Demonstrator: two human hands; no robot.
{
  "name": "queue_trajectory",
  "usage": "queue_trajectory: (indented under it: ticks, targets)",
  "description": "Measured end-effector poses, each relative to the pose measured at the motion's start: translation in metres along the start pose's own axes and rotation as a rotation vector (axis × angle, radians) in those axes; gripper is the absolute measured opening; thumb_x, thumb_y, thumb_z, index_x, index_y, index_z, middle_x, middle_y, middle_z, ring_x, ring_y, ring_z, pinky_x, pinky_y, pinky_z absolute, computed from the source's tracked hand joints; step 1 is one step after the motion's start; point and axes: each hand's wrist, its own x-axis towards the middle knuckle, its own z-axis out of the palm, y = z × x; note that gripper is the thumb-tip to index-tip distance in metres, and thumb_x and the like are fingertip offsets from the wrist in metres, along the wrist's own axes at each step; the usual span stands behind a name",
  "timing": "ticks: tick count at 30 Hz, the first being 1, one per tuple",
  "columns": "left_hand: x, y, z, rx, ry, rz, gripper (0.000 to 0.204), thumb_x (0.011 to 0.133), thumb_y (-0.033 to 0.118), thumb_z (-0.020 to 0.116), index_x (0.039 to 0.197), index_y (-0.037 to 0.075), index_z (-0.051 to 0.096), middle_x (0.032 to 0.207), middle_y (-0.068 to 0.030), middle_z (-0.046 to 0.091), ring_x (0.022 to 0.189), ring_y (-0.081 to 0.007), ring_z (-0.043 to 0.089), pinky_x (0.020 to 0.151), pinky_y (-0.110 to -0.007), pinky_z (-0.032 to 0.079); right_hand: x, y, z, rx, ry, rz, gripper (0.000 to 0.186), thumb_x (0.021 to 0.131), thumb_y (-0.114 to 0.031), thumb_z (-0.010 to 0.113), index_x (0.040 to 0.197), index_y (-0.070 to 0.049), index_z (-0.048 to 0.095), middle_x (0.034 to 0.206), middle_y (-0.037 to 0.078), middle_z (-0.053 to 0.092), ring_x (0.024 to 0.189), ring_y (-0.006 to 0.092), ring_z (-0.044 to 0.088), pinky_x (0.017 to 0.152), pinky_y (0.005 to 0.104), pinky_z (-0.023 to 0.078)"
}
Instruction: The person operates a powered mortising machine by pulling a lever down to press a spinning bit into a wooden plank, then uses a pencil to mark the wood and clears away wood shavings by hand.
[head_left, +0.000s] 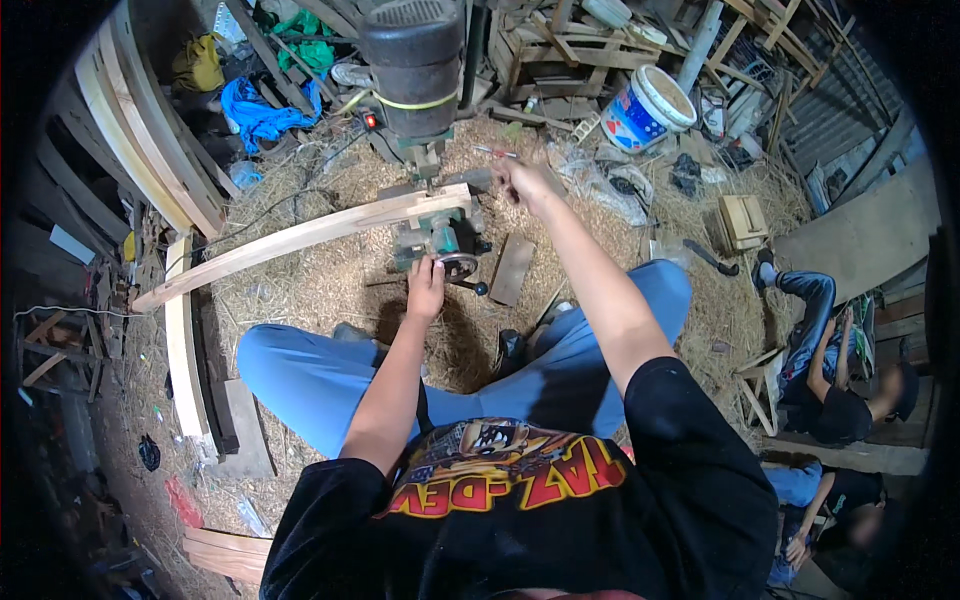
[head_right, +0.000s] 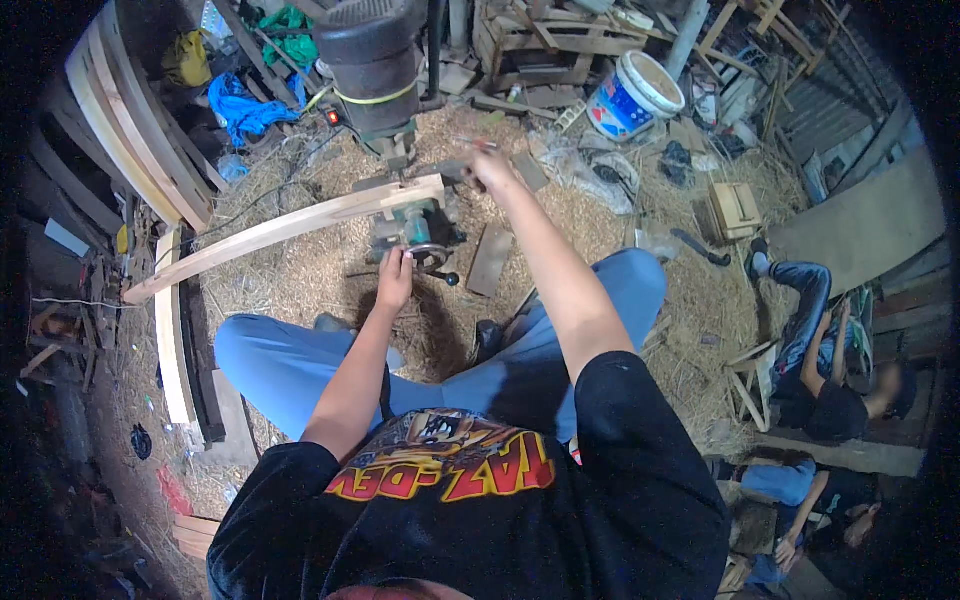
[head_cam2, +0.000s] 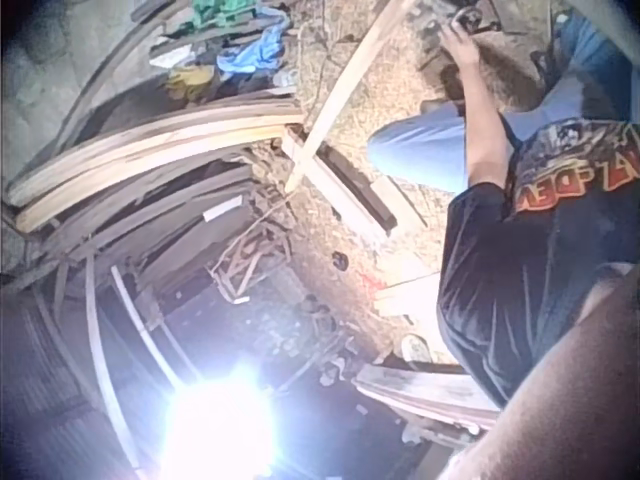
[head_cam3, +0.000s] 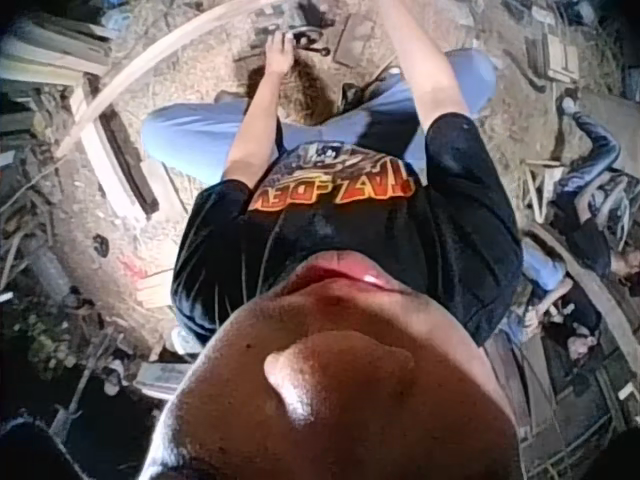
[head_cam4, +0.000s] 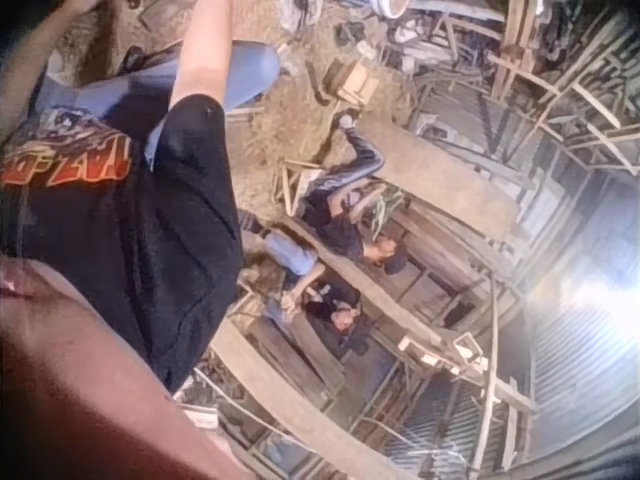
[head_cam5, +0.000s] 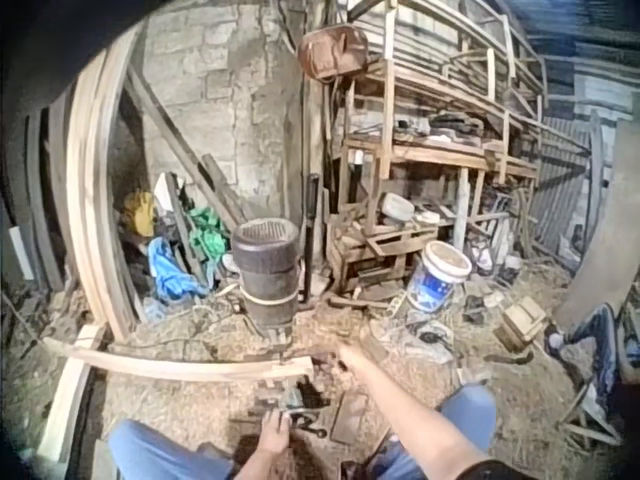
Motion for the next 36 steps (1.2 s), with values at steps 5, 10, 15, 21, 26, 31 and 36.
queue_trajectory:
  ticks: [5, 10, 15, 21, 26, 31, 36]
  targets:
    - [0.002, 0.054, 0.001, 0.113, 0.132, 0.083, 0.031, 0.099, 0.025, 0.059, 0.119, 0.001, 0.059, 0.123, -0.024, 0.052, 0.114, -0.0446, 0.047, 0.103, -0.051, 0.037, 0.0, 0.109, -0.048, -0.05, 0.2, 0.207, 0.015, 0.092, -0.016, 0.052, 0.086, -0.006, 0.061, 0.069, 0.006, 0.059, 0.051, 0.0157, 0.05, 0.045, 0.0337, 0.036]
    - [0.014, 0.097, 0.022, 0.355, 0.119, 0.349, 0.027, 0.09, 0.021, 0.067, 0.112, 0.006, 0.062, 0.13, -0.0189, 0.053, 0.13, -0.0405, 0.045, 0.117, -0.058, 0.028, 0.002, 0.22, -0.089, -0.096, 0.308, 0.326, 0.018, 0.089, -0.017, 0.054, 0.091, -0.002, 0.064, 0.074, 0.011, 0.064, 0.055, 0.0224, 0.057, 0.05, 0.0408, 0.044]
    - [0.021, 0.119, 0.064, 0.339, -0.088, 0.475, 0.026, 0.087, 0.019, 0.068, 0.109, 0.006, 0.063, 0.132, -0.017, 0.053, 0.136, -0.0396, 0.043, 0.12, -0.058, 0.024, -0.032, 0.358, -0.113, -0.766, 0.473, 0.311, 0.033, 0.086, -0.023, 0.056, 0.105, 0.001, 0.068, 0.097, 0.022, 0.074, 0.085, 0.0391, 0.072, 0.075, 0.0485, 0.056]
    - [0.001, 0.089, 0.091, 0.343, -0.381, 0.473, 0.022, 0.089, 0.02, 0.067, 0.107, 0.007, 0.068, 0.132, -0.0155, 0.059, 0.135, -0.0351, 0.047, 0.121, -0.054, 0.026, -0.082, 0.335, -0.099, -0.817, 0.028, 0.657, 0.059, 0.081, -0.022, 0.059, 0.137, -0.003, 0.06, 0.128, 0.028, 0.065, 0.123, 0.0431, 0.061, 0.109, 0.0438, 0.046]
    - [0.001, 0.087, 0.099, 0.38, -0.467, 0.479, 0.018, 0.089, 0.022, 0.068, 0.1, 0.007, 0.071, 0.121, -0.0125, 0.067, 0.122, -0.0339, 0.058, 0.11, -0.048, 0.041, -0.077, 0.344, -0.105, -0.802, -0.094, 0.575, 0.06, 0.08, -0.021, 0.06, 0.137, -0.004, 0.06, 0.131, 0.027, 0.063, 0.123, 0.0435, 0.061, 0.104, 0.0445, 0.05]
    - [0.008, 0.092, 0.101, 0.34, -0.45, 0.485, 0.016, 0.087, 0.018, 0.069, 0.097, 0.005, 0.069, 0.114, -0.0128, 0.067, 0.109, -0.0345, 0.063, 0.095, -0.045, 0.05, -0.053, 0.392, -0.102, -0.886, -0.189, 0.532, 0.047, 0.077, -0.02, 0.062, 0.121, -0.002, 0.07, 0.12, 0.026, 0.069, 0.112, 0.0427, 0.067, 0.093, 0.0451, 0.055]
    - [0.01, 0.089, 0.105, 0.266, -0.464, 0.457, 0.016, 0.088, 0.018, 0.068, 0.096, 0.005, 0.069, 0.115, -0.013, 0.066, 0.113, -0.0345, 0.061, 0.101, -0.046, 0.047, -0.042, 0.403, -0.102, -0.874, -0.112, 0.702, 0.047, 0.075, -0.033, 0.08, 0.11, -0.002, 0.076, 0.12, 0.018, 0.072, 0.112, 0.0365, 0.069, 0.092, 0.0448, 0.057]
